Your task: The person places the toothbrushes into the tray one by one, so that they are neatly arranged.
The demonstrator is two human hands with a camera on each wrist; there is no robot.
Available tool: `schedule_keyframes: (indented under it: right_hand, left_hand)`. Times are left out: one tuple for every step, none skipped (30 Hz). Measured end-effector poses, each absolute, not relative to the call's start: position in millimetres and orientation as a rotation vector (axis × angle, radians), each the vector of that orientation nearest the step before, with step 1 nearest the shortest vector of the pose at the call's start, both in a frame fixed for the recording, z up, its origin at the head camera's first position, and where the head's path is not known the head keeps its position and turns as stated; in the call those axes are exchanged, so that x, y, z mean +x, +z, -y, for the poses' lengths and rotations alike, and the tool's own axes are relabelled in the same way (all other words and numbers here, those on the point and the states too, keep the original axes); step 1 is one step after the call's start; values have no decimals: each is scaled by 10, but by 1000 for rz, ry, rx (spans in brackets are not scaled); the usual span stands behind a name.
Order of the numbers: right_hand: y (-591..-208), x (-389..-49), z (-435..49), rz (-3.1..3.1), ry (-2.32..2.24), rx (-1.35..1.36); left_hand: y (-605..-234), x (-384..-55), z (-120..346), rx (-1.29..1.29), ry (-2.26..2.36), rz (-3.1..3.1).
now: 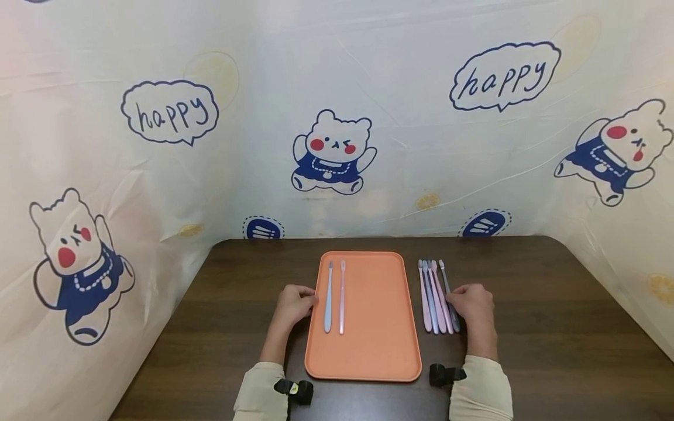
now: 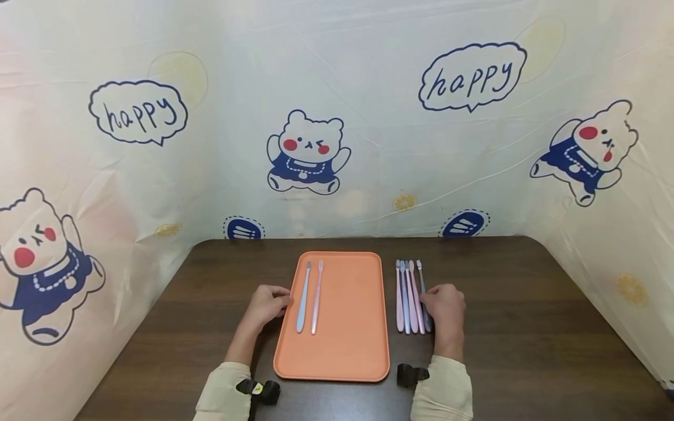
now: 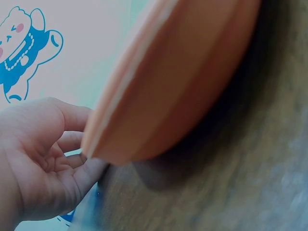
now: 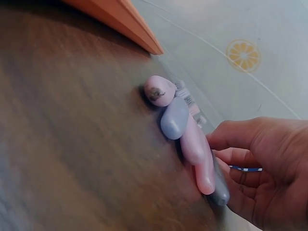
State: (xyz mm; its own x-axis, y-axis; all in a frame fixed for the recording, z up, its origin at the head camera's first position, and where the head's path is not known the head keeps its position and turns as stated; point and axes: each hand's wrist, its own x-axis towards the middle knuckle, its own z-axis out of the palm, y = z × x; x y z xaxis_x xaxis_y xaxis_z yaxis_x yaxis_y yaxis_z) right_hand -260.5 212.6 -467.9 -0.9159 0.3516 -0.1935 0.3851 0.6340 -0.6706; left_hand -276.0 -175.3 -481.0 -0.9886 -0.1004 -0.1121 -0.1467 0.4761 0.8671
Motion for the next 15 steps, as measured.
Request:
schedule_keyframes:
  right_hand:
    - [-4679,-2603,-2121,-2793,-1169,637]
    - [-4681,-2600,-2117,-2791,-1170,641]
    - [-4682,-2597,-2111,-2794,-1166,643]
    - [-4685,-2595,-2108,-2795,-1165,645]
    - [-4686,-2590,-2103,-2799,-1163,648]
    - [-4688,-2589,-2099,-2806,-1158,648]
    - [-4692,-2587,-2096,-2813,-1153,649]
    - [-4695,-2587,-2094,-2823,-1146,648]
    - [-4696,-2586,-2090,-2829,-1142,650]
    - [-4696,-2586,-2086,-2830,-1144,652]
    - [-4694,-2586,-2082,-2833,-1145,655]
    - [-4692,-2587,-2079,-2836,-1145,657]
    - [-4691,-2587,-2077,-2840,-1144,661]
    - [-4689,-2588,-2074,-2844,-1143,665]
    - [-4688,-2588,-2073,-2844,-1146,670]
  left_hand:
    - [-4808,-2756,1750,-221,1568,-2659]
    - [-4806,-2752,1748,-219,1564,-2661]
    - [-4802,-2748,1749,-221,1562,-2661]
    - [-4799,-2745,1748,-224,1561,-2660]
    - [-4797,-2741,1748,-226,1560,-2658]
    - [-4794,-2738,1749,-225,1558,-2659]
    - [-4794,-2735,1749,-222,1558,-2661]
    - [-4793,-2734,1750,-223,1559,-2661]
    - [-4793,-2734,1751,-223,1562,-2660]
    - [-4796,-2735,1750,-224,1562,-2660]
    - [-4795,-2734,1750,-223,1561,-2663]
    - [-4797,-2735,1750,-220,1559,-2667]
    - [-4799,-2737,1751,-218,1558,-2671]
    - [-4801,-2739,1751,-217,1555,-2672]
    - [-4801,-2740,1751,-218,1554,-2674]
